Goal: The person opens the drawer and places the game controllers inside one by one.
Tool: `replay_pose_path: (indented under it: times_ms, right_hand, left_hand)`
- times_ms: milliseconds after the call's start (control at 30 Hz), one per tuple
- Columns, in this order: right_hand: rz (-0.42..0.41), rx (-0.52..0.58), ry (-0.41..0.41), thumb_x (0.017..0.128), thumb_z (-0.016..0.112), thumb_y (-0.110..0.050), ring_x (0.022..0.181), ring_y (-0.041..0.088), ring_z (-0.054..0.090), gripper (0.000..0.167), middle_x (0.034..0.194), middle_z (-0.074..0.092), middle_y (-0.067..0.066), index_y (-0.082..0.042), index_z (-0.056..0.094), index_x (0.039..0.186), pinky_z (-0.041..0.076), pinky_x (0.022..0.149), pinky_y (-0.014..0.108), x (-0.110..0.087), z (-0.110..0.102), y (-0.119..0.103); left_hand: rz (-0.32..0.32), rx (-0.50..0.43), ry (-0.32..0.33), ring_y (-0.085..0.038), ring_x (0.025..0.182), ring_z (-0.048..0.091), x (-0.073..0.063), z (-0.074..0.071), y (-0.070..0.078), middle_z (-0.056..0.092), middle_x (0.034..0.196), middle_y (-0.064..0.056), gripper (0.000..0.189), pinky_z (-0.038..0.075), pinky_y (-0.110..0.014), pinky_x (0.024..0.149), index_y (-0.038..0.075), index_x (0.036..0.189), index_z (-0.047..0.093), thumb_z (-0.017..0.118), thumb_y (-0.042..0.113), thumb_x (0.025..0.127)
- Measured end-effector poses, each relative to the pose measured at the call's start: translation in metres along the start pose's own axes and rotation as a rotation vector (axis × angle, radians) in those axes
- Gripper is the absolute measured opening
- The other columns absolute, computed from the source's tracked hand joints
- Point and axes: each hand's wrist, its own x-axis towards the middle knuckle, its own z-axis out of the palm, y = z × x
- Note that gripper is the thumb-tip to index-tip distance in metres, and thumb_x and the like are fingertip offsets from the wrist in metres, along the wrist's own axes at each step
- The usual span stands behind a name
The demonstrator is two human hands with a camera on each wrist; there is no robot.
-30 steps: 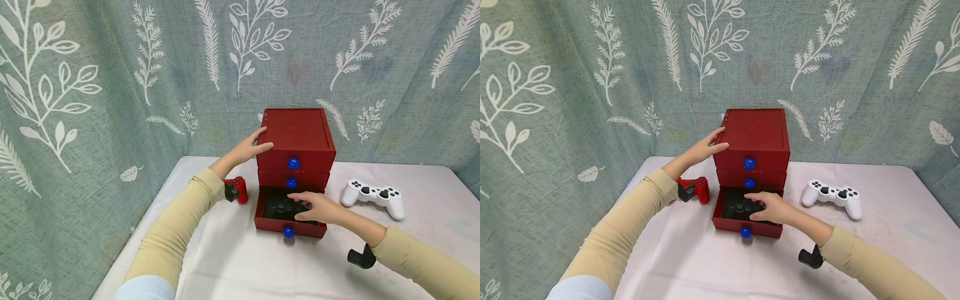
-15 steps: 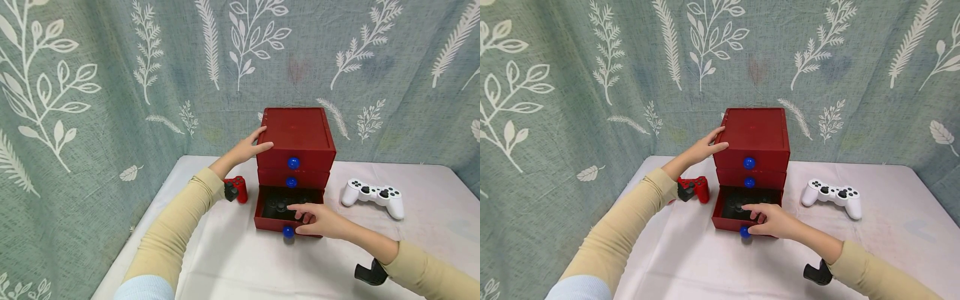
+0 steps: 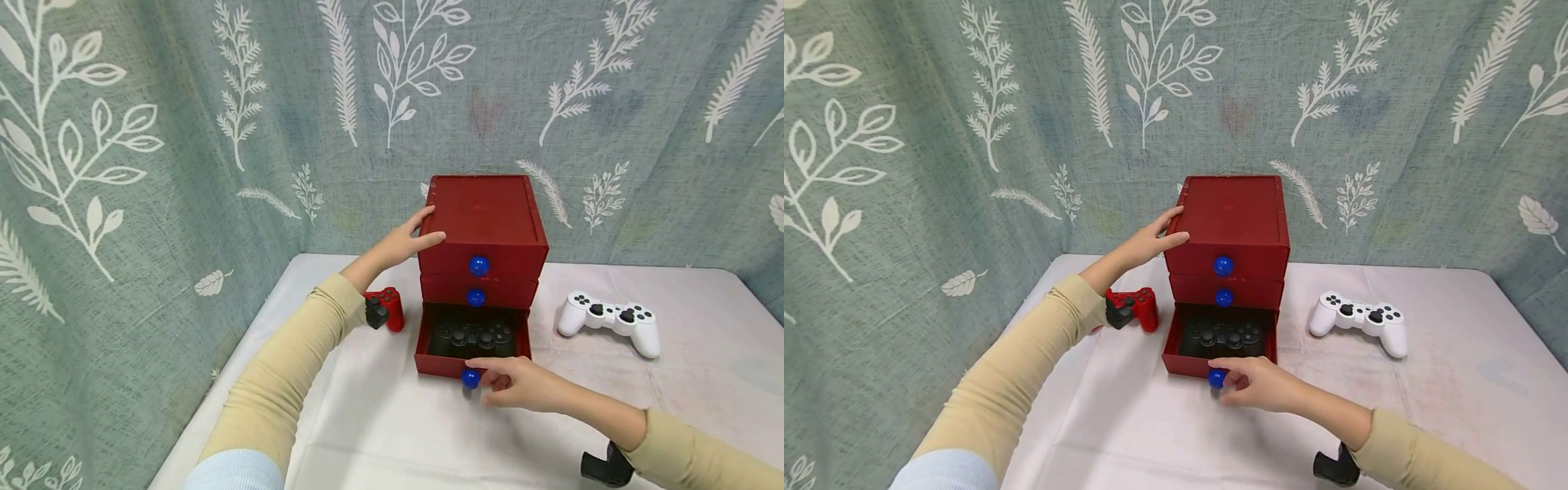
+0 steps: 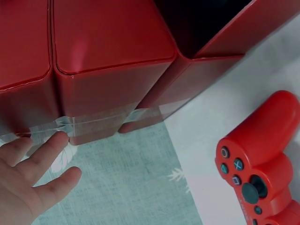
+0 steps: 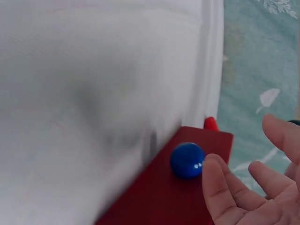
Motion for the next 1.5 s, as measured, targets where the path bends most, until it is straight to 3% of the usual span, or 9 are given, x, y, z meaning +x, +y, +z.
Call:
replay_pose_path:
  times_ms: [333,667,833,1033,1167,1500]
  right_hand:
    - [0.056,0.041,-0.033,0.082,0.068,-0.016,0.074,0.011,0.058,0.054,0.097,0.066,0.012,-0.001,0.049,0.130,0.048,0.064,0.022,0.007,0.014,0.012]
    - [0.028,0.024,0.046,0.081,0.069,-0.017,0.087,0.023,0.064,0.053,0.101,0.064,0.014,0.000,0.051,0.128,0.053,0.075,0.032,0.015,0.025,0.028]
    - [0.007,-0.019,0.094,0.081,0.069,-0.016,0.089,0.021,0.065,0.048,0.110,0.062,0.017,-0.001,0.055,0.125,0.052,0.074,0.029,0.018,0.029,0.031]
    - [-0.008,-0.070,0.203,0.084,0.066,-0.014,0.082,0.013,0.066,0.034,0.105,0.066,0.013,-0.005,0.063,0.116,0.050,0.067,0.020,0.021,0.034,0.033]
    - [0.024,-0.096,0.269,0.084,0.066,-0.015,0.076,0.006,0.064,0.028,0.104,0.067,0.010,-0.010,0.067,0.111,0.046,0.059,0.017,0.023,0.037,0.034]
    - [0.018,-0.098,0.329,0.082,0.068,-0.014,0.062,0.000,0.060,0.026,0.088,0.070,0.004,-0.009,0.069,0.107,0.035,0.045,0.018,0.026,0.034,0.033]
  left_hand:
    - [-0.010,-0.008,-0.005,-0.020,0.136,0.023,-0.002,-0.001,0.001,0.018,0.152,0.004,0.073,0.029,-0.046,0.105,0.042,0.145,0.012,0.051,0.056,0.086]
    - [-0.003,-0.006,0.002,-0.020,0.136,0.025,-0.001,0.000,0.001,0.019,0.152,0.003,0.073,0.031,-0.046,0.104,0.041,0.145,0.012,0.052,0.056,0.085]
    - [-0.002,-0.011,0.004,-0.020,0.134,0.028,-0.001,0.000,0.001,0.020,0.151,0.003,0.074,0.033,-0.045,0.103,0.040,0.146,0.013,0.052,0.055,0.085]
    - [0.001,-0.012,0.003,-0.021,0.133,0.031,-0.002,0.000,0.002,0.020,0.152,0.002,0.073,0.035,-0.043,0.101,0.039,0.146,0.013,0.053,0.054,0.086]
    - [-0.006,-0.012,0.002,-0.020,0.135,0.027,-0.003,0.000,0.002,0.019,0.152,0.003,0.073,0.033,-0.045,0.102,0.041,0.145,0.013,0.053,0.055,0.085]
    - [-0.027,-0.022,-0.027,-0.023,0.137,0.023,-0.010,-0.002,0.015,0.016,0.153,-0.001,0.073,0.029,-0.048,0.104,0.032,0.148,0.011,0.052,0.046,0.089]
